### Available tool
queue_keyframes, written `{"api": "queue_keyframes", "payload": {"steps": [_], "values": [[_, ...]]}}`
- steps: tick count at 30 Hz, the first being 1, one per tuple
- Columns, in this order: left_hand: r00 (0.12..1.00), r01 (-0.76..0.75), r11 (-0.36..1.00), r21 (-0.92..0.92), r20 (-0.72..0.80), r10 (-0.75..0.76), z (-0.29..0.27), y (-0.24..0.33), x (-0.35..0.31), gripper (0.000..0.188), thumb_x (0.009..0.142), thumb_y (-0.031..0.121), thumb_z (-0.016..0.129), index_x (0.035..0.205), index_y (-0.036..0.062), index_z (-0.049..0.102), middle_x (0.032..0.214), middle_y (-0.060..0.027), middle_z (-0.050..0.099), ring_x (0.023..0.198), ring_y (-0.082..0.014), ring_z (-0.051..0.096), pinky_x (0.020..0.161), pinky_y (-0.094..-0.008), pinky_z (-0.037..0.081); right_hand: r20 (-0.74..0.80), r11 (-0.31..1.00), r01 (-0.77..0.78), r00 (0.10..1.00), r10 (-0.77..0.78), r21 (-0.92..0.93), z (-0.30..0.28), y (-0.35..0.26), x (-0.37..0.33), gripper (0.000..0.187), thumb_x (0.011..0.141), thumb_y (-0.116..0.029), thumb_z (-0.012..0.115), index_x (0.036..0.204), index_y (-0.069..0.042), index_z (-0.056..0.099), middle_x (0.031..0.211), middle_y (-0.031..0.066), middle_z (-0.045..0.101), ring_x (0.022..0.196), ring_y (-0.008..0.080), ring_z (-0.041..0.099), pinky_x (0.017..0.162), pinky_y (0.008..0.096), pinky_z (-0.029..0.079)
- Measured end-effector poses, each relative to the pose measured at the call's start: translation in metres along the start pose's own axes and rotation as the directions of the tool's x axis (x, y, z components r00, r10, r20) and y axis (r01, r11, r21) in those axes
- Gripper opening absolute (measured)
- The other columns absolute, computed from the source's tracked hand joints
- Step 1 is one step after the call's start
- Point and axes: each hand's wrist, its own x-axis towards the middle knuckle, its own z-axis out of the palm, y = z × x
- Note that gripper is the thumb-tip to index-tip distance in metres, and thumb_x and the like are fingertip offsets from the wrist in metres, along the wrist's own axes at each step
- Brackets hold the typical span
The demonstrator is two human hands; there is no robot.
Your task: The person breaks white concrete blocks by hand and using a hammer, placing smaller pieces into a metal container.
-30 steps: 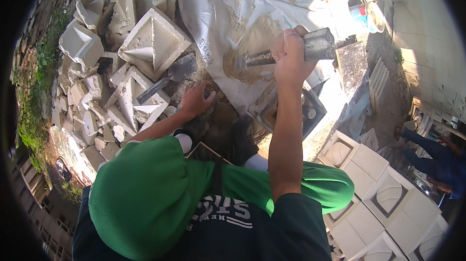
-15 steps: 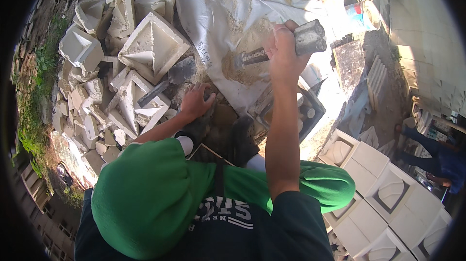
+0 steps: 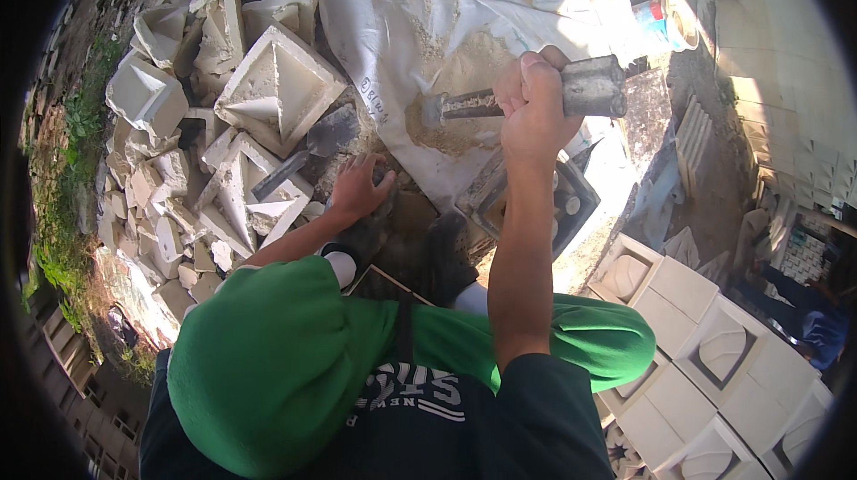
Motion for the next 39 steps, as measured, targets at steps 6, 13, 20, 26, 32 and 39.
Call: {"api": "queue_keyframes", "payload": {"steps": [6,13,20,26,32,39], "values": [[0.999,-0.052,0.999,0.003,0.000,0.052,0.000,0.004,0.006,0.040,0.080,0.038,0.059,0.106,0.0079,0.055,0.106,-0.0144,0.059,0.105,-0.0337,0.053,0.095,-0.0450,0.037,-0.067,0.994,0.015,0.998,-0.022,-0.112,-0.023,0.106,-0.017,0.028,0.081,-0.005,0.047,0.059,-0.011,0.031,0.052,-0.0036,0.027,0.043,0.0078,0.026,0.043,0.0246,0.022],[0.998,-0.047,0.997,0.058,-0.049,0.049,0.004,-0.004,-0.007,0.040,0.081,0.037,0.059,0.107,0.0075,0.055,0.105,-0.0156,0.059,0.105,-0.0361,0.053,0.095,-0.0463,0.037,0.044,0.988,-0.066,0.996,0.073,-0.136,0.004,0.018,-0.003,0.025,0.081,-0.007,0.047,0.062,-0.011,0.031,0.051,-0.0027,0.028,0.043,0.0077,0.026,0.042,0.0252,0.023],[0.998,-0.053,0.999,-0.008,-0.029,0.053,0.000,0.005,0.004,0.038,0.080,0.037,0.060,0.104,0.0076,0.057,0.103,-0.0148,0.060,0.103,-0.0358,0.054,0.094,-0.0454,0.038,-0.068,0.992,-0.017,0.998,0.008,-0.128,-0.038,0.087,-0.020,0.025,0.080,-0.007,0.045,0.062,-0.012,0.029,0.051,-0.0016,0.029,0.043,0.0088,0.025,0.042,0.0263,0.023],[0.997,-0.055,0.998,-0.030,-0.048,0.054,0.000,-0.003,0.006,0.037,0.080,0.035,0.061,0.104,0.0076,0.058,0.102,-0.0139,0.060,0.102,-0.0347,0.054,0.092,-0.0456,0.039,-0.013,0.978,-0.102,0.995,0.102,-0.184,-0.024,0.059,0.000,0.028,0.079,-0.007,0.045,0.058,-0.013,0.028,0.049,-0.0009,0.028,0.042,0.0097,0.023,0.043,0.0264,0.023],[0.999,-0.016,0.998,-0.063,-0.047,0.013,0.003,-0.005,0.001,0.037,0.080,0.036,0.060,0.103,0.0078,0.057,0.104,-0.0150,0.059,0.104,-0.0358,0.053,0.094,-0.0453,0.038,-0.014,0.999,0.042,0.999,-0.042,0.010,-0.010,-0.002,0.011,0.029,0.078,-0.008,0.049,0.058,-0.014,0.030,0.050,-0.0035,0.028,0.043,0.0070,0.026,0.042,0.0240,0.024],[0.999,-0.030,0.998,-0.062,-0.023,0.029,0.002,0.001,-0.003,0.038,0.080,0.036,0.061,0.104,0.0076,0.057,0.104,-0.0150,0.059,0.104,-0.0363,0.053,0.093,-0.0444,0.039,-0.058,0.991,-0.044,0.998,0.037,-0.130,-0.035,0.085,-0.015,0.021,0.082,-0.008,0.050,0.063,-0.007,0.041,0.054,-0.0035,0.033,0.047,0.0069,0.030,0.043,0.0244,0.025]]}}
